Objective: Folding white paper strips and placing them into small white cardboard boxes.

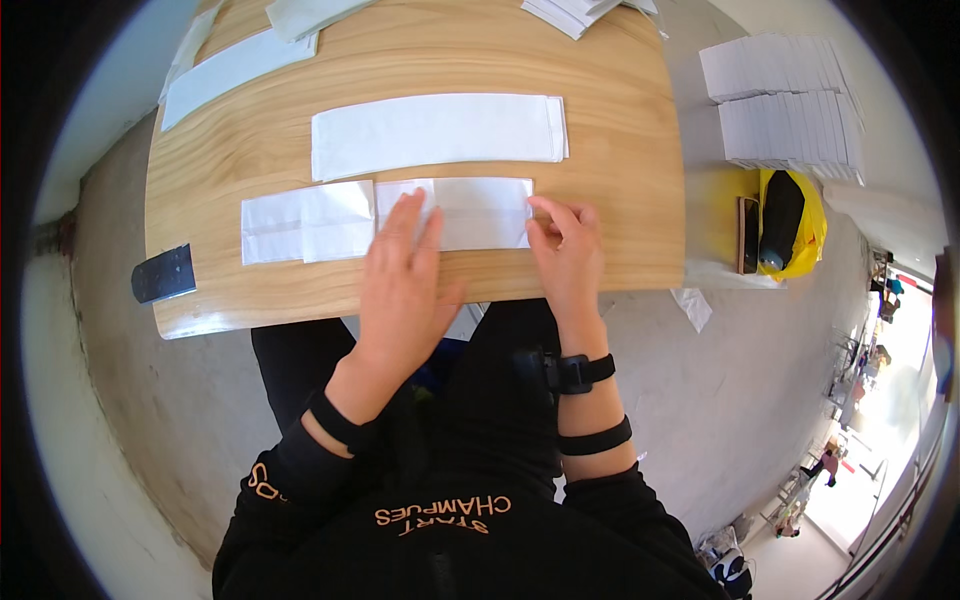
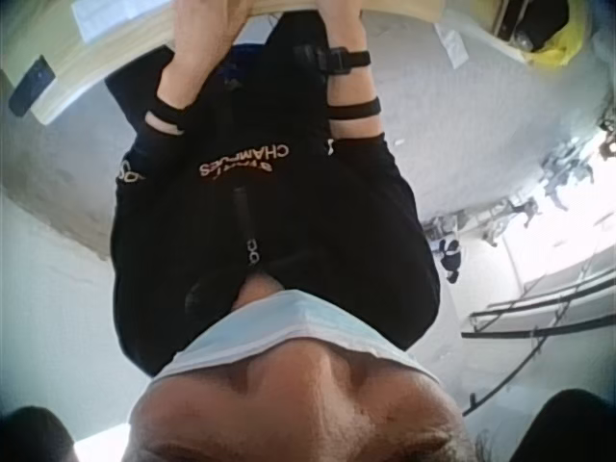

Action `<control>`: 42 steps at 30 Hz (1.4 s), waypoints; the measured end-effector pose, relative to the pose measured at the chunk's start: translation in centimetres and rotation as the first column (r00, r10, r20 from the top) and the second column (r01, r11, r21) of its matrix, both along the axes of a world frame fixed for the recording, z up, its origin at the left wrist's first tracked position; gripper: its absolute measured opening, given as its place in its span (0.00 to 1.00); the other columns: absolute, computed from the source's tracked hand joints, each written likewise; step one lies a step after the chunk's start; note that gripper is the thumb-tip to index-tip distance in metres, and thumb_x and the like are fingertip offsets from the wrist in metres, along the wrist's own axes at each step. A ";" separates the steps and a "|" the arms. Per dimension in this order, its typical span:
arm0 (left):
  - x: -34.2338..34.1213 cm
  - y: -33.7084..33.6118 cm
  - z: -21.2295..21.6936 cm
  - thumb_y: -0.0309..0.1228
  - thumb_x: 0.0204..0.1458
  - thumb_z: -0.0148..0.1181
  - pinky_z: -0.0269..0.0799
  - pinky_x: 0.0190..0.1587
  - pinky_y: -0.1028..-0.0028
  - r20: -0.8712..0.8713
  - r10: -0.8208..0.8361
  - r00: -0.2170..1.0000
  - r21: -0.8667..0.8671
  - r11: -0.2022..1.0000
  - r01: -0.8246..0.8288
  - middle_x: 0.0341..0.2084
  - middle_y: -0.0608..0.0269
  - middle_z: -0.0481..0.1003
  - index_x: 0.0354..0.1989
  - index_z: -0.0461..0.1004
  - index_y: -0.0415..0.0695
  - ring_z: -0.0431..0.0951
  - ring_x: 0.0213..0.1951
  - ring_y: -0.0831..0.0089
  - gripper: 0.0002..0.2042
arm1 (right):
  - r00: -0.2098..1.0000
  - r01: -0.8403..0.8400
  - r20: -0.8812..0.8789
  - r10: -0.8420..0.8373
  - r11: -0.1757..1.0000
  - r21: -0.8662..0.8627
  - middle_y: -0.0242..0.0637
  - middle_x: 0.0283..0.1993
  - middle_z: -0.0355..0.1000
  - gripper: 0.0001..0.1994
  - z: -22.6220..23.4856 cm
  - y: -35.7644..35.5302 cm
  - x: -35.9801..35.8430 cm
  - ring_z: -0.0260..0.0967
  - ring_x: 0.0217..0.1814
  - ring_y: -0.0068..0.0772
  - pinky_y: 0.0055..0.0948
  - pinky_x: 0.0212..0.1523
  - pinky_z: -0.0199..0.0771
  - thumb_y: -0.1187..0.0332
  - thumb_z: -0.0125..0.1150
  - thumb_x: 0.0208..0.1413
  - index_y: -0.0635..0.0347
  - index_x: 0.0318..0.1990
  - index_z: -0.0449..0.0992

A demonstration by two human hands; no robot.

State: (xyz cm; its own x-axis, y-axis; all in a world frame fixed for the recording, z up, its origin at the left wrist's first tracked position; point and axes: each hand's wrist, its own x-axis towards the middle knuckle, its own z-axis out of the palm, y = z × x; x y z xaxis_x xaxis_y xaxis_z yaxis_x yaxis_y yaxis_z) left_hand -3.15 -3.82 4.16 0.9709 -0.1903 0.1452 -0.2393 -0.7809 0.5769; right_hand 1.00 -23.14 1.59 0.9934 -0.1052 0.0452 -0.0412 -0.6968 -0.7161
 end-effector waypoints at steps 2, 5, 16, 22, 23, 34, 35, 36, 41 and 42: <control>0.5 -0.6 0.1 0.32 0.39 0.70 0.49 0.66 0.54 -0.039 -0.043 0.998 0.068 0.997 0.046 0.66 0.46 0.51 0.64 0.55 0.36 0.50 0.68 0.49 0.42 | 1.000 0.008 -0.022 -0.007 1.000 0.004 0.38 0.40 0.67 0.12 0.3 0.1 0.0 0.71 0.36 0.35 0.32 0.38 0.71 0.72 0.63 0.49 0.49 0.43 0.78; 1.3 -0.7 -0.9 0.40 0.38 0.71 0.46 0.67 0.54 -0.065 -0.094 0.993 0.171 0.980 0.104 0.67 0.46 0.48 0.66 0.51 0.35 0.47 0.69 0.53 0.47 | 1.000 -0.006 -0.007 0.006 0.999 -0.041 0.38 0.40 0.67 0.12 0.1 0.2 0.0 0.71 0.36 0.35 0.33 0.38 0.71 0.72 0.63 0.49 0.49 0.43 0.78; 1.3 -0.5 -3.7 0.61 0.38 0.61 0.42 0.69 0.55 -0.029 -0.056 0.998 0.295 0.953 0.062 0.69 0.51 0.48 0.67 0.50 0.35 0.45 0.71 0.60 0.53 | 0.954 -0.238 0.222 0.202 0.960 0.150 0.51 0.52 0.65 0.20 0.4 4.3 0.1 0.61 0.57 0.52 0.41 0.57 0.63 0.70 0.59 0.53 0.67 0.53 0.67; 1.3 -0.9 -4.0 0.58 0.39 0.63 0.42 0.68 0.55 -0.013 -0.051 0.999 0.383 0.922 0.052 0.68 0.51 0.49 0.66 0.52 0.36 0.46 0.70 0.60 0.50 | 0.944 -0.292 0.174 0.281 0.956 0.039 0.59 0.60 0.57 0.27 -1.1 6.1 0.4 0.54 0.64 0.58 0.44 0.62 0.57 0.66 0.58 0.55 0.72 0.59 0.59; 1.4 -0.8 -3.7 0.58 0.39 0.63 0.42 0.68 0.55 -0.012 -0.050 0.999 0.386 0.921 0.051 0.68 0.51 0.49 0.66 0.52 0.36 0.46 0.70 0.60 0.50 | 0.955 -0.269 0.137 0.263 0.963 0.026 0.59 0.63 0.54 0.28 -1.3 5.4 0.5 0.53 0.65 0.58 0.44 0.63 0.56 0.65 0.57 0.55 0.72 0.60 0.58; 1.4 -0.5 -3.0 0.59 0.36 0.64 0.40 0.69 0.54 -0.059 -0.045 0.997 0.265 0.963 0.059 0.69 0.49 0.46 0.67 0.50 0.36 0.45 0.71 0.59 0.54 | 0.962 -0.246 0.111 0.249 0.968 -0.042 0.57 0.65 0.51 0.31 -1.7 5.2 0.7 0.48 0.68 0.57 0.44 0.67 0.50 0.66 0.56 0.55 0.69 0.64 0.54; 1.4 -0.6 -3.1 0.59 0.36 0.64 0.40 0.69 0.54 -0.059 -0.025 0.998 0.279 0.960 0.041 0.69 0.49 0.46 0.67 0.50 0.36 0.45 0.71 0.59 0.54 | 0.965 -0.234 0.103 0.240 0.970 -0.064 0.57 0.64 0.52 0.31 -1.8 5.2 0.7 0.48 0.68 0.57 0.45 0.67 0.51 0.67 0.56 0.55 0.69 0.64 0.54; 1.2 -0.5 -3.2 0.56 0.37 0.66 0.40 0.69 0.54 -0.056 -0.038 0.998 0.242 0.969 0.050 0.69 0.48 0.46 0.67 0.51 0.35 0.45 0.71 0.58 0.52 | 0.968 -0.223 0.097 0.230 0.971 -0.086 0.57 0.64 0.52 0.31 -1.9 5.2 0.6 0.48 0.68 0.56 0.45 0.67 0.51 0.68 0.56 0.54 0.69 0.64 0.54; 0.4 2.1 -1.8 0.35 0.41 0.68 0.49 0.66 0.53 0.018 -0.030 0.999 0.052 0.998 0.029 0.64 0.44 0.54 0.61 0.58 0.36 0.52 0.67 0.50 0.38 | 0.961 -0.235 0.114 0.252 0.962 -0.140 0.55 0.64 0.53 0.30 -1.9 5.3 0.5 0.48 0.69 0.54 0.44 0.66 0.52 0.69 0.57 0.55 0.68 0.64 0.54; 0.1 3.6 -1.5 0.33 0.42 0.67 0.53 0.63 0.53 0.053 0.081 0.995 0.014 0.997 -0.082 0.61 0.45 0.58 0.59 0.61 0.37 0.57 0.63 0.50 0.34 | 0.959 -0.242 0.116 0.258 0.961 -0.136 0.55 0.64 0.53 0.30 -1.9 5.3 0.6 0.48 0.69 0.54 0.44 0.66 0.52 0.69 0.57 0.55 0.68 0.64 0.54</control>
State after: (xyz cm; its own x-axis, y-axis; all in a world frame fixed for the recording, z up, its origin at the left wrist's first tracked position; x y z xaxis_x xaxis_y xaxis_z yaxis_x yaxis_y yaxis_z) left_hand -3.05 -0.25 2.70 0.9745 -0.1135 0.1936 -0.2038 -0.8085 0.5521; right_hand 1.59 -17.82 -0.36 0.9717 0.1599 0.1739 0.2340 -0.7536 -0.6143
